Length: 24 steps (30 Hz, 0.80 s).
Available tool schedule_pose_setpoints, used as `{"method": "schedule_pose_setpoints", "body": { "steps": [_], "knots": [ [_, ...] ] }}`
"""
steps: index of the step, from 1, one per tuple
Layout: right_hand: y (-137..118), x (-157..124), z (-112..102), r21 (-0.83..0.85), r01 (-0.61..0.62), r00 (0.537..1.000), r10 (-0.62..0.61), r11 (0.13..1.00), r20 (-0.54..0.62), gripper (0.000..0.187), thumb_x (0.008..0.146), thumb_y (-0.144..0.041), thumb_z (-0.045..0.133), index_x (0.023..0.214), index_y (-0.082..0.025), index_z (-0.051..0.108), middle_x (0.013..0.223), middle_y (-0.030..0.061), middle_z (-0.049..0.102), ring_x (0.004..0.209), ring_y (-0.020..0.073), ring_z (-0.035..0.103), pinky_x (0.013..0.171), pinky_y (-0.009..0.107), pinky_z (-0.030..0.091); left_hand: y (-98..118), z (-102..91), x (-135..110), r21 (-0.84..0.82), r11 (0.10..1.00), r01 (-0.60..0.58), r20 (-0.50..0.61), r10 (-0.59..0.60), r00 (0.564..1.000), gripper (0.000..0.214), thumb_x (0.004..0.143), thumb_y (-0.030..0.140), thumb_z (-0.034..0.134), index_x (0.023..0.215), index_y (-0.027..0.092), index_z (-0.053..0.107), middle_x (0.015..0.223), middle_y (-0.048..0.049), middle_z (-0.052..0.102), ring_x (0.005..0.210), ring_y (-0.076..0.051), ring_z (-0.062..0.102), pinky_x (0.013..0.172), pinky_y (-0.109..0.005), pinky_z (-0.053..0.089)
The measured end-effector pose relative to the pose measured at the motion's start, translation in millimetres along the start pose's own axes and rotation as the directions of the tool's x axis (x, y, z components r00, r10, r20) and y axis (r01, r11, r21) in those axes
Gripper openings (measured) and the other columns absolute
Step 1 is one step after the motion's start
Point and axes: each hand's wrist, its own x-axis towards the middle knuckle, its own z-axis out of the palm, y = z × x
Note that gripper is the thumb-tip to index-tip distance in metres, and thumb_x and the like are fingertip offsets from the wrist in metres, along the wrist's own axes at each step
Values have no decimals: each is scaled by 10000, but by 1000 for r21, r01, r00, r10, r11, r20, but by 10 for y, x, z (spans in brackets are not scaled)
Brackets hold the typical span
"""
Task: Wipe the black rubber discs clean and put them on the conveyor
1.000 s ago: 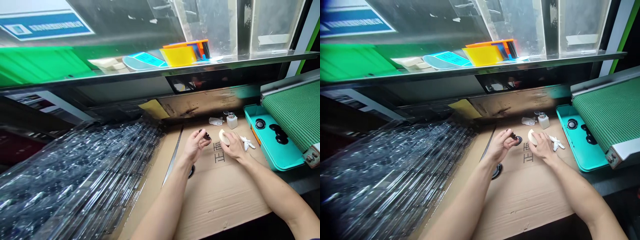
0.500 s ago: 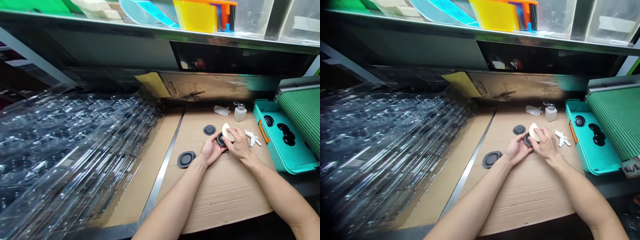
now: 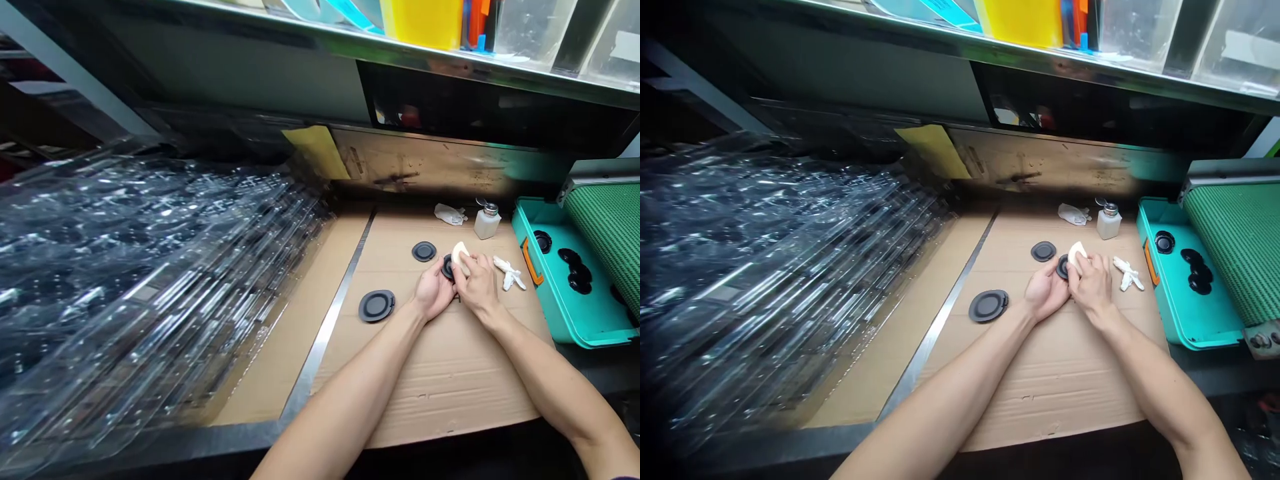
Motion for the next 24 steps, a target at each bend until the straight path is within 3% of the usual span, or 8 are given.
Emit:
{"method": "schedule_pose_setpoints", "body": {
  "steps": [4, 8, 12, 16, 21, 24],
  "knots": [
    [-52, -20, 19, 28, 99, 992, -101, 995, 78, 391, 1000, -393, 519, 1312, -229, 689, 1265, 117, 616, 1101, 270, 507, 973, 368, 465, 50, -7, 23, 14, 1000, -7, -63, 8, 998, 415, 1062, 398, 339, 1256, 170, 626, 1360, -132, 662, 1252, -269, 643, 1126, -467, 476],
    [-96, 19, 3, -67, -28, 997, 32, 997, 67, 399, 1009, -371, 503, 1326, -207, 680, 1261, 133, 614, 1118, 287, 489, 996, 380, 444, 68, -14, 35, 39, 999, -17, -73, 20, 997, 443, 1062, 379, 319, 1255, 134, 634, 1272, -150, 704, 1274, -268, 628, 1151, -448, 458],
    [-123, 20, -35, -101, 86, 985, -70, 991, 156, 416, 1030, -391, 456, 1360, -225, 646, 1320, 133, 581, 1116, 282, 475, 975, 374, 432, 47, -37, 43, 68, 998, -17, -64, 21, 998, 451, 1054, 395, 334, 1265, 140, 640, 1280, -147, 705, 1270, -284, 629, 1142, -478, 468],
    [-104, 27, -61, -169, -15, 993, 34, 985, 109, 420, 1041, -382, 420, 1338, -202, 656, 1270, 148, 604, 1108, 294, 477, 968, 389, 424, 35, -70, 52, 57, 998, -33, -67, 37, 997, 421, 1057, 376, 341, 1199, 144, 663, 1252, -137, 716, 1259, -266, 636, 1140, -449, 472],
    [-109, 10, -51, -123, 111, 986, -93, 986, 141, 417, 1035, -384, 428, 1349, -222, 649, 1321, 137, 594, 1101, 288, 486, 954, 395, 435, 49, -73, 50, 48, 999, 4, -51, -1, 999, 439, 1058, 409, 343, 1199, 141, 662, 1236, -142, 720, 1232, -275, 652, 1122, -463, 488],
    [-130, 25, -35, -169, 9, 994, 9, 986, 108, 419, 1036, -375, 419, 1338, -203, 653, 1285, 154, 604, 1107, 298, 481, 958, 407, 435, 62, -56, 41, 40, 999, -33, -65, 35, 997, 419, 1062, 368, 329, 1207, 151, 657, 1218, -134, 725, 1232, -261, 652, 1127, -454, 486]
  ]
}}
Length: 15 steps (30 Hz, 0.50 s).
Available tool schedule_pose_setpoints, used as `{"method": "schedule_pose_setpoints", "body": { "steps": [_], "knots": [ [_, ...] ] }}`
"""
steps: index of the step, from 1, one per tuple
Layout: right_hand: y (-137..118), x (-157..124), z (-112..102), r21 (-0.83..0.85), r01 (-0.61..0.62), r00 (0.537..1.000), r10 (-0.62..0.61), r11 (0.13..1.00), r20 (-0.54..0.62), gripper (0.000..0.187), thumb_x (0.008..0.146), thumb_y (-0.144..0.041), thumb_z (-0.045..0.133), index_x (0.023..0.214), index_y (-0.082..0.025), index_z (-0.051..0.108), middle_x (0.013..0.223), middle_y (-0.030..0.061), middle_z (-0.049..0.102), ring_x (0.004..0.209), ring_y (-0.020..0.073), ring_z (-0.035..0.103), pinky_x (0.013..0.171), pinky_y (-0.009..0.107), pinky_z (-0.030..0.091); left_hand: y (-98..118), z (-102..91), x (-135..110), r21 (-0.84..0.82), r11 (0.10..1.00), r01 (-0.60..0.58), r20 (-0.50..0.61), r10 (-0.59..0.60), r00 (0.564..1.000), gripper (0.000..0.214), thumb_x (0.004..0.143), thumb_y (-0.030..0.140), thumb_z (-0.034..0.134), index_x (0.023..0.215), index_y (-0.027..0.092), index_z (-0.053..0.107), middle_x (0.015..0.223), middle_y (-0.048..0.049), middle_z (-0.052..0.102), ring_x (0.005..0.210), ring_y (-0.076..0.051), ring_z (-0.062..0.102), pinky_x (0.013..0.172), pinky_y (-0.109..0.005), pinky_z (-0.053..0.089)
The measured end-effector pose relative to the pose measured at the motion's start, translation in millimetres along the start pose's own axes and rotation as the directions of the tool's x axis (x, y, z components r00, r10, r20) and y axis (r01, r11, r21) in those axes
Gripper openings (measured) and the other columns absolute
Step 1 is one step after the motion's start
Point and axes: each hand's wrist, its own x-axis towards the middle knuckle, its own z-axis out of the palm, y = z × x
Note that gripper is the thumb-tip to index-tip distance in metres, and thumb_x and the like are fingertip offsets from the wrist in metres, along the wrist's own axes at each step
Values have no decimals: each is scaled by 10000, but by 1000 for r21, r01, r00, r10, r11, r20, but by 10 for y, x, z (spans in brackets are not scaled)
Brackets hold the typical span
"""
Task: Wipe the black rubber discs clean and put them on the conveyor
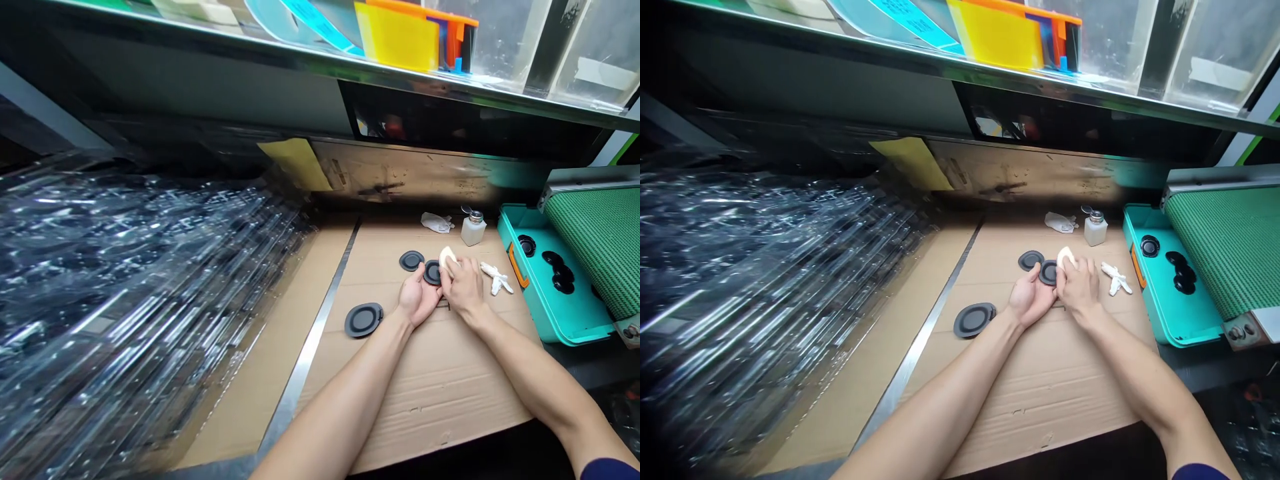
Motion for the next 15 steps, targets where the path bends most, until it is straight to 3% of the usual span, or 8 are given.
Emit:
{"method": "schedule_pose_setpoints", "body": {
  "steps": [4, 9, 13, 15],
  "knots": [
    [-20, -1, 21, 20, 86, 996, -86, 996, 18, 408, 1031, -391, 439, 1340, -230, 652, 1313, 132, 594, 1079, 278, 489, 932, 380, 442, 7, -2, 1, -6, 999, 34, 19, -34, 999, 418, 1056, 401, 347, 1198, 155, 654, 1229, -139, 717, 1230, -275, 652, 1123, -479, 488],
    [-19, -38, 20, 3, -27, 999, 27, 1000, -40, 395, 1023, -378, 450, 1313, -225, 671, 1251, 134, 628, 1092, 285, 497, 934, 385, 437, -11, -51, 33, 36, 999, 2, 39, -4, 999, 406, 1047, 391, 354, 1184, 165, 661, 1209, -133, 723, 1240, -276, 641, 1116, -482, 494],
    [-4, -50, -3, 1, 107, 994, -107, 994, 18, 394, 1018, -405, 465, 1329, -255, 654, 1297, 115, 609, 1088, 278, 503, 924, 377, 434, -15, -72, 30, 91, 996, 10, 75, -17, 997, 407, 1032, 428, 385, 1148, 166, 674, 1278, -148, 697, 1256, -297, 632, 1111, -508, 492],
    [108, 30, -33, -3, 21, 1000, -21, 1000, -7, 387, 1023, -397, 455, 1312, -242, 661, 1266, 124, 618, 1103, 285, 505, 952, 386, 430, -14, -64, 20, 76, 997, 19, 67, -24, 997, 395, 1043, 411, 376, 1116, 164, 677, 1324, -145, 678, 1265, -285, 629, 1104, -491, 497]
  ]
}}
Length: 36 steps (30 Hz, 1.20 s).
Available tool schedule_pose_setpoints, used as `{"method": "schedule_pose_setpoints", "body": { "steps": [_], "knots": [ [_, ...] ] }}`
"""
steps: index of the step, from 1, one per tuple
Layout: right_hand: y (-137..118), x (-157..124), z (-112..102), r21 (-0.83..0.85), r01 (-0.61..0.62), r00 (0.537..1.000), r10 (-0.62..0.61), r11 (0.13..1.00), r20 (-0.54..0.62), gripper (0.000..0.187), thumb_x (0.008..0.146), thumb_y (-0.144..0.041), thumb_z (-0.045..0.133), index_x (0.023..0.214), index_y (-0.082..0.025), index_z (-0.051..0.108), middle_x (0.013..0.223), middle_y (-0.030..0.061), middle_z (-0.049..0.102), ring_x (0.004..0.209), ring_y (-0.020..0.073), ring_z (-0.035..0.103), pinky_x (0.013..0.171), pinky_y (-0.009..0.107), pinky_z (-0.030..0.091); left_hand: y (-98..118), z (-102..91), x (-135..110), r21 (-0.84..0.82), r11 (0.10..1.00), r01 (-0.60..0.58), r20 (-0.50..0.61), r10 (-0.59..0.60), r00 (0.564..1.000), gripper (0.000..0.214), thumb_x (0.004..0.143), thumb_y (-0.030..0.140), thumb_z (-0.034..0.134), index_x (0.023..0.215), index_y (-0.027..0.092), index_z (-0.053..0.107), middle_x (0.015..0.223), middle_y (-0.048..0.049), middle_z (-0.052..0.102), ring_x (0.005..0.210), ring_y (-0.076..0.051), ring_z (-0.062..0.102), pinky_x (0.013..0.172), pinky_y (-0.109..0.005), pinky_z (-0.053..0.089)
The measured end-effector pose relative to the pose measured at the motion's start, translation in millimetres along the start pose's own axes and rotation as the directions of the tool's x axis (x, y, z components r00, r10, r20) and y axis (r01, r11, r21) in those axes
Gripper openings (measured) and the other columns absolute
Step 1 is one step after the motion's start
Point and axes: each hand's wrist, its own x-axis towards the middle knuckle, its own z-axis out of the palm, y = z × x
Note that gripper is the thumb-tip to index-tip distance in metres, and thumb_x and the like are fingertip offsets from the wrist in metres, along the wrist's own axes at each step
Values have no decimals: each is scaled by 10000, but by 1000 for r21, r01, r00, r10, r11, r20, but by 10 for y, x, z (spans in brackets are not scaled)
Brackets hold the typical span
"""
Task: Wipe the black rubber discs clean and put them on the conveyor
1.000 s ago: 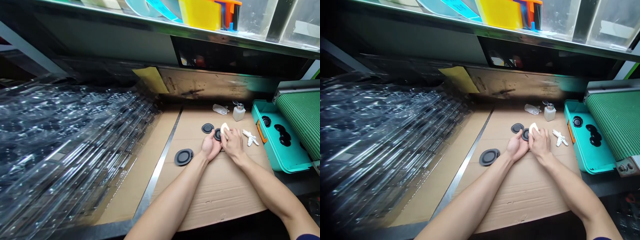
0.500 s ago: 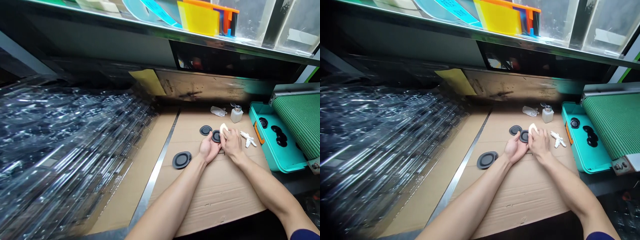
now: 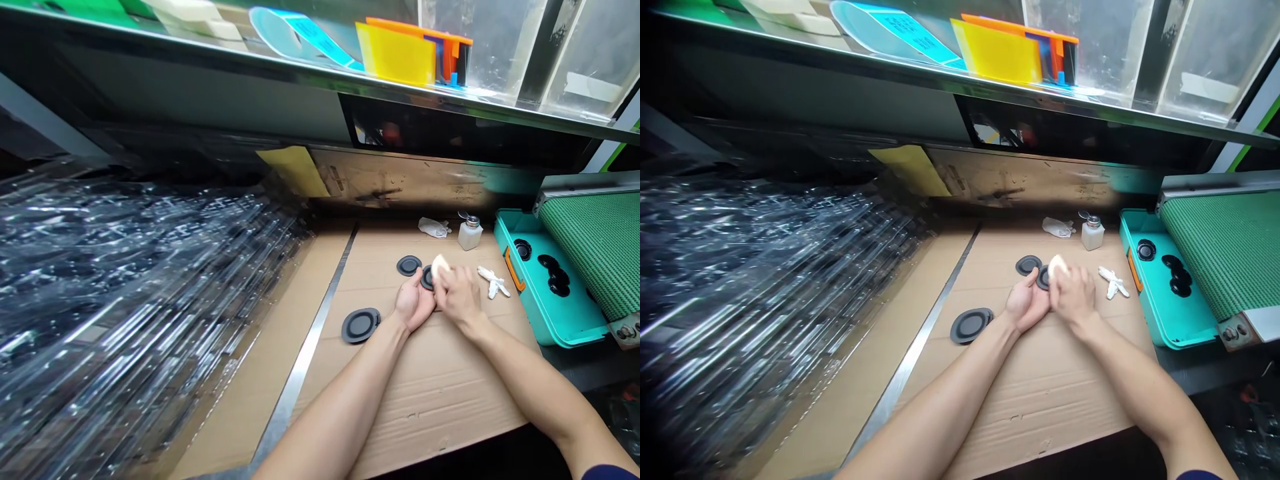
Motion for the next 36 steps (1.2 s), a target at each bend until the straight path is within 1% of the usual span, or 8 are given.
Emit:
{"method": "schedule_pose_setpoints", "body": {
  "steps": [3, 7, 9, 11, 15, 20, 28, 36],
  "knots": [
    [247, 154, -69, 47, -153, 980, 157, 987, -120, 400, 1018, -359, 452, 1326, -164, 616, 1276, 173, 588, 1178, 299, 496, 1017, 406, 422, -2, 17, -5, -31, 999, 24, -20, -25, 1000, 375, 1052, 392, 389, 1106, 159, 678, 1370, -146, 656, 1263, -270, 636, 1078, -453, 516],
    [379, 221, -175, 228, -135, 950, 192, 964, -247, 540, 947, -354, 566, 1417, -109, 460, 1351, 213, 522, 1255, 283, 504, 1052, 387, 436, 1, 22, 21, -61, 997, 37, -47, -40, 998, 392, 1055, 396, 390, 1077, 136, 683, 1326, -170, 678, 1232, -281, 656, 1045, -445, 534],
    [337, 192, -214, 321, -121, 967, 186, 939, -177, 569, 883, -378, 651, 1377, -146, 491, 1316, 175, 563, 1198, 265, 555, 1028, 377, 461, 6, 22, 36, -84, 996, 25, -60, -30, 998, 403, 1062, 386, 372, 1065, 131, 685, 1261, -165, 706, 1215, -273, 662, 1041, -450, 538],
    [276, 147, -239, 376, -115, 990, 135, 919, -27, 520, 824, -380, 707, 1291, -202, 566, 1245, 112, 623, 1137, 249, 597, 1001, 377, 476, 10, 26, 39, -94, 996, 2, -73, -9, 997, 403, 1067, 372, 361, 1062, 132, 685, 1208, -149, 726, 1195, -260, 667, 1039, -442, 542],
    [203, 76, -265, 358, -76, 987, 20, 931, 159, 471, 769, -369, 764, 1202, -244, 627, 1168, 61, 682, 1124, 255, 618, 946, 372, 486, 20, 46, 18, -84, 996, -36, -82, 29, 996, 402, 1067, 363, 359, 1044, 127, 684, 1177, -150, 733, 1177, -267, 671, 1038, -448, 541],
    [174, 56, -288, 350, -132, 981, 72, 927, 179, 481, 824, -458, 748, 1245, -262, 622, 1131, 48, 729, 1018, 260, 680, 845, 343, 497, -6, 76, 3, -83, 996, -31, -74, 25, 997, 389, 1063, 362, 378, 1065, 126, 688, 1178, -155, 730, 1179, -276, 671, 1061, -457, 523],
    [67, 60, -306, 369, -141, 984, 89, 919, 155, 425, 868, -498, 709, 1217, -257, 684, 1089, 48, 766, 998, 251, 708, 843, 334, 512, -106, 98, 7, -15, 1000, 5, -61, -6, 998, 389, 1054, 356, 421, 1049, 96, 711, 1132, -176, 738, 1150, -291, 678, 1072, -430, 504],
    [226, 108, -281, 434, -156, 985, 108, 887, 132, 297, 936, -487, 600, 1090, -264, 723, 948, 14, 775, 886, 212, 712, 812, 323, 513, -70, 20, 63, -76, 997, -22, -65, 17, 998, 422, 1064, 377, 384, 1043, 99, 701, 1098, -175, 736, 1110, -277, 688, 1044, -447, 514]
  ]
}}
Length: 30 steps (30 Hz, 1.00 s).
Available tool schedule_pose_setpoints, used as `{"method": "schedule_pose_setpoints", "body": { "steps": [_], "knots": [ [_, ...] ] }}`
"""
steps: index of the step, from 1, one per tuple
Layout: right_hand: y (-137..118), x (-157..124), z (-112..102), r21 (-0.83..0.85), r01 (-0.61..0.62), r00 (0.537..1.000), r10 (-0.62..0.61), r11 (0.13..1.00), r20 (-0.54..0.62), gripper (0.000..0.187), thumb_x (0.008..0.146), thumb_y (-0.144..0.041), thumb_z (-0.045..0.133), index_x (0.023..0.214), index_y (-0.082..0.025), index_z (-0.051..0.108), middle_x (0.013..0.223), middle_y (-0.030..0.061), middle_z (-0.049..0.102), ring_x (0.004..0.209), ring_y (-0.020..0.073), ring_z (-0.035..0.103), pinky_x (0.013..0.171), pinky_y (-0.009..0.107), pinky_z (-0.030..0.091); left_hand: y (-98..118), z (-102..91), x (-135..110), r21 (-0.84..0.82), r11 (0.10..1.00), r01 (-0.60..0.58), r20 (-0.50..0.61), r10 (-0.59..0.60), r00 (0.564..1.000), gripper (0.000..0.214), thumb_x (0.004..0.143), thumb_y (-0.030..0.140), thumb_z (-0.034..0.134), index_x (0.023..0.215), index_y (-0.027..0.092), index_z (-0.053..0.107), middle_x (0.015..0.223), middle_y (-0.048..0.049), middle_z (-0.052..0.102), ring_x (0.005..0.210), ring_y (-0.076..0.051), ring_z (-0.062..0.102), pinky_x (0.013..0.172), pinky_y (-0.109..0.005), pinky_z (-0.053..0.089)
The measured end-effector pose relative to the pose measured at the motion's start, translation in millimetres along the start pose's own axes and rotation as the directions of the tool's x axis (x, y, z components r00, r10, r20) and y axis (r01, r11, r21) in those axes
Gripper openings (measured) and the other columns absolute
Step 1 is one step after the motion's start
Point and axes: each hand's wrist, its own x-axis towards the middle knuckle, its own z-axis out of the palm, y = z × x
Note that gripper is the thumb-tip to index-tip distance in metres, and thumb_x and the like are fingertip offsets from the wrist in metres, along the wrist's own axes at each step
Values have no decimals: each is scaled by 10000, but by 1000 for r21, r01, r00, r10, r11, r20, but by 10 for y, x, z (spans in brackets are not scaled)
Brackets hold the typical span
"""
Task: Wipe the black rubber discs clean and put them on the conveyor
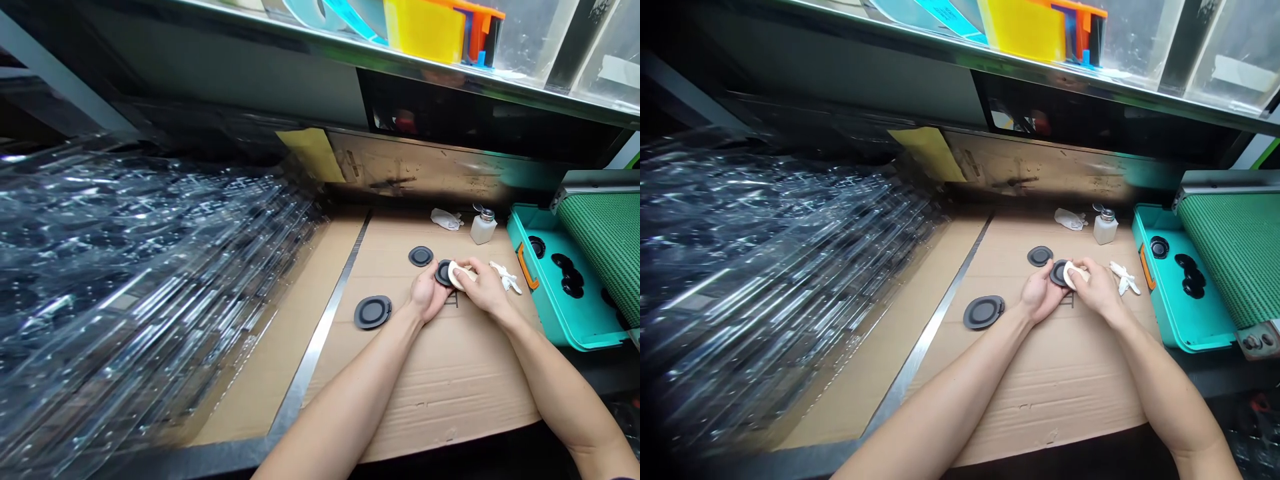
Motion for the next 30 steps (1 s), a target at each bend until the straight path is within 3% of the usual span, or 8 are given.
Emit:
{"method": "schedule_pose_setpoints", "body": {
  "steps": [6, 10, 12, 16, 19, 22, 25, 30],
  "knots": [
    [20, 7, 133, 243, -9, 995, -15, 970, 96, 301, 866, -430, 657, 1036, -194, 733, 956, 42, 772, 848, 194, 706, 742, 279, 520, -75, 1, -22, 58, 998, -33, 22, 32, 999, 377, 1042, 372, 446, 983, 110, 711, 1029, -156, 737, 1074, -280, 700, 1028, -439, 526],
    [2, 17, -3, 161, -99, 964, 55, 982, 261, 249, 817, -393, 689, 921, -183, 773, 836, 27, 765, 748, 185, 687, 652, 255, 482, -67, -12, -39, 90, 995, -44, 10, 43, 999, 342, 1011, 382, 518, 977, 108, 720, 999, -148, 736, 1037, -288, 711, 1003, -462, 545],
    [2, 24, -88, 49, -97, 969, 83, 994, 234, 206, 805, -357, 699, 903, -200, 788, 863, 25, 776, 783, 195, 699, 696, 266, 491, -71, -8, -36, 94, 994, -60, 23, 58, 998, 345, 1021, 362, 503, 973, 96, 717, 1013, -158, 736, 1031, -283, 713, 999, -464, 547],
    [-19, 16, -84, -35, -8, 1000, 9, 999, 19, 251, 864, -342, 655, 1045, -227, 786, 999, 42, 793, 928, 215, 723, 861, 300, 511, -89, 3, -25, 98, 993, -70, 37, 66, 997, 342, 1032, 343, 490, 977, 88, 711, 1043, -170, 740, 1032, -276, 713, 990, -457, 553],
    [-44, 13, -39, 35, 29, 994, -32, 999, 104, 230, 875, -337, 639, 1000, -222, 794, 975, 25, 795, 888, 194, 723, 825, 271, 512, -86, 9, -37, 81, 996, -34, 19, 33, 999, 361, 1041, 350, 466, 980, 90, 709, 1057, -172, 740, 1051, -274, 712, 996, -433, 552],
    [-33, 28, -76, 16, -31, 973, 27, 999, 228, 184, 836, -318, 674, 917, -210, 800, 899, 8, 792, 815, 183, 709, 740, 253, 497, -78, 20, -57, 85, 996, -21, 7, 21, 1000, 396, 1055, 350, 425, 972, 83, 705, 1072, -179, 740, 1065, -273, 711, 1011, -432, 548],
    [-3, 33, -93, -8, -11, 997, 11, 1000, 72, 205, 858, -324, 666, 983, -219, 790, 970, 15, 795, 896, 196, 718, 799, 268, 500, -82, 21, -53, 101, 995, -27, 24, 25, 999, 385, 1056, 347, 428, 983, 85, 701, 1067, -180, 746, 1083, -283, 708, 1021, -454, 546],
    [-3, 18, 64, -80, 132, 990, -127, 988, 67, 234, 950, -376, 600, 1082, -257, 752, 1028, 18, 784, 949, 201, 721, 838, 275, 504, -96, -2, -16, 66, 998, -16, 21, 15, 1000, 370, 1050, 357, 446, 1025, 91, 703, 1106, -186, 750, 1127, -299, 700, 1038, -476, 542]
  ]
}}
